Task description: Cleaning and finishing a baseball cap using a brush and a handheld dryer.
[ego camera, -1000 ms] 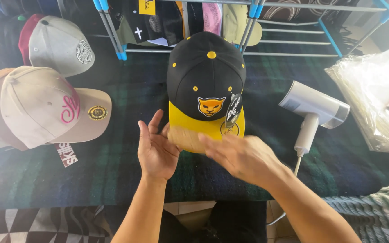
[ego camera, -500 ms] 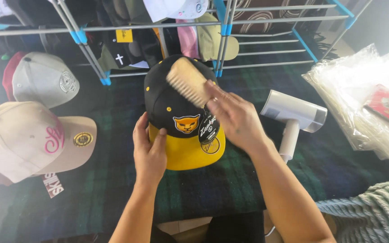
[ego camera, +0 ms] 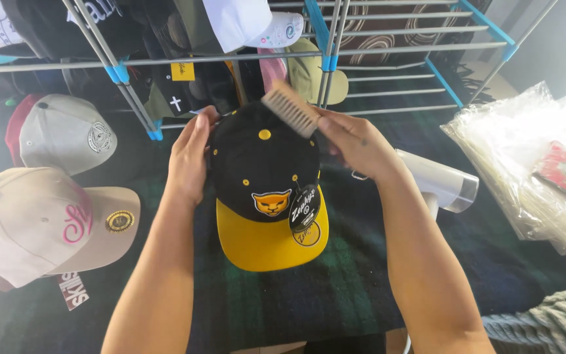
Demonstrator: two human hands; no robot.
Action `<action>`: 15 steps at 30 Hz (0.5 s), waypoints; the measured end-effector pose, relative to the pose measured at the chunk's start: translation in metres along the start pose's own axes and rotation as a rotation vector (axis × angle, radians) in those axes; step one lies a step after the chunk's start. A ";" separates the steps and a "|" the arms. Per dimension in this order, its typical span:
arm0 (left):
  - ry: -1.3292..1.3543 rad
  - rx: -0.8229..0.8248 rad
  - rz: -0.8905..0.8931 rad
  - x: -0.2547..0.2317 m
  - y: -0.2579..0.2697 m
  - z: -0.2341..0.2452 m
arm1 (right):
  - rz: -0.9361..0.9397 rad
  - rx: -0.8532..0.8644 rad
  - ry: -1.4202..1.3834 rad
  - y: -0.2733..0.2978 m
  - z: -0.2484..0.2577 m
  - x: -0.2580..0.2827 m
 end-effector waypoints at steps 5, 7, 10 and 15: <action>0.123 -0.057 0.502 0.075 -0.026 0.005 | -0.156 0.067 0.058 -0.023 0.009 -0.077; 0.101 -0.016 0.533 0.101 -0.024 0.006 | -0.145 0.068 0.037 -0.025 0.018 -0.061; 0.029 0.004 0.480 0.117 -0.025 0.017 | -0.056 0.009 0.006 -0.020 0.025 0.020; -0.367 0.345 -0.201 0.095 -0.050 0.002 | -0.154 0.211 0.055 -0.055 -0.010 0.000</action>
Point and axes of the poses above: each hand's wrist, its own y-axis away from the middle knuckle, its own z-axis out of the back of the hand, x = y × z, the point moved 10 cm from there along -y, towards the middle knuckle, and after that the axes turned 1 degree about y, right-handed, at the moved point
